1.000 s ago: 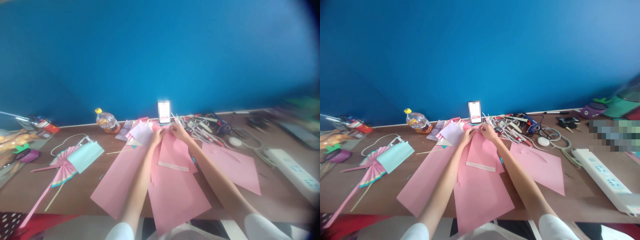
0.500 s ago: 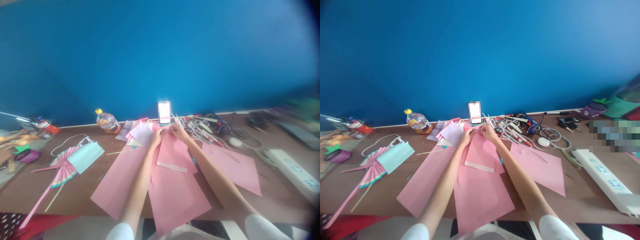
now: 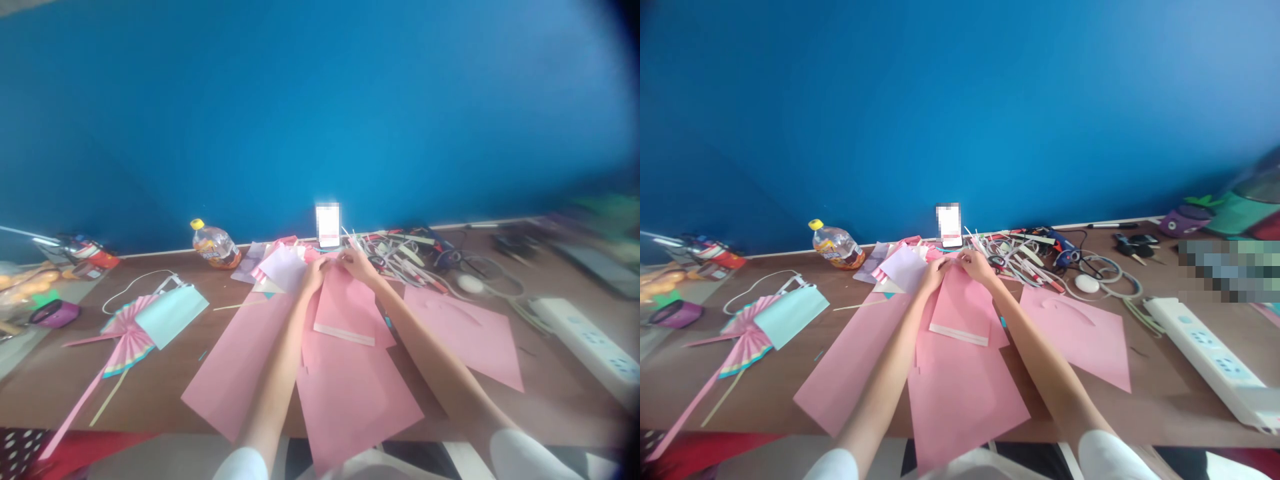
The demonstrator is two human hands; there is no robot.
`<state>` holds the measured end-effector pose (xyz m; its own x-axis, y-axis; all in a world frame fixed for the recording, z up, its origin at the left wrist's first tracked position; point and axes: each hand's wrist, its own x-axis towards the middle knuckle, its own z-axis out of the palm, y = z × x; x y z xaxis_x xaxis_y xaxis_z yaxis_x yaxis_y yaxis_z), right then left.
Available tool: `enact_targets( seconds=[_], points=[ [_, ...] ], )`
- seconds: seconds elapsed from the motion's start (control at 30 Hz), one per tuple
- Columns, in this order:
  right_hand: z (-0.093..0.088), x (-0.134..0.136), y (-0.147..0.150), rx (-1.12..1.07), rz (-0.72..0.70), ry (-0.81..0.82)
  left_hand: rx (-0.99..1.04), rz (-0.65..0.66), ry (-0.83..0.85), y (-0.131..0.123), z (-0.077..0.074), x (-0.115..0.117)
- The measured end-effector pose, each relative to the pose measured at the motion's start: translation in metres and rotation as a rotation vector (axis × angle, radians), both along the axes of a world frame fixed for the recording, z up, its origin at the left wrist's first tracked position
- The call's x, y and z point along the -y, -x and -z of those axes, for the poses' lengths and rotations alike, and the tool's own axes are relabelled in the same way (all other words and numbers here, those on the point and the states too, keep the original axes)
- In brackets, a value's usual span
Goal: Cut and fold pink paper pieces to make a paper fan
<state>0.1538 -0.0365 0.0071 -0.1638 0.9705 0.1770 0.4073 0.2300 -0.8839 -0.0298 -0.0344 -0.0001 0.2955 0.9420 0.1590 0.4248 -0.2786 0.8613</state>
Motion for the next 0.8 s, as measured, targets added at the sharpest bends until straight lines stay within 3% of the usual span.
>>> enact_targets(
  seconds=[0.47, 0.8],
  points=[
    [-0.005, 0.003, 0.001, -0.001, 0.007, 0.003, 0.006, -0.004, -0.022, -0.002, -0.007, 0.004],
    [-0.002, -0.004, -0.014, -0.002, 0.008, 0.047, 0.075, -0.119, -0.049, 0.000, 0.000, -0.002]
  ],
)
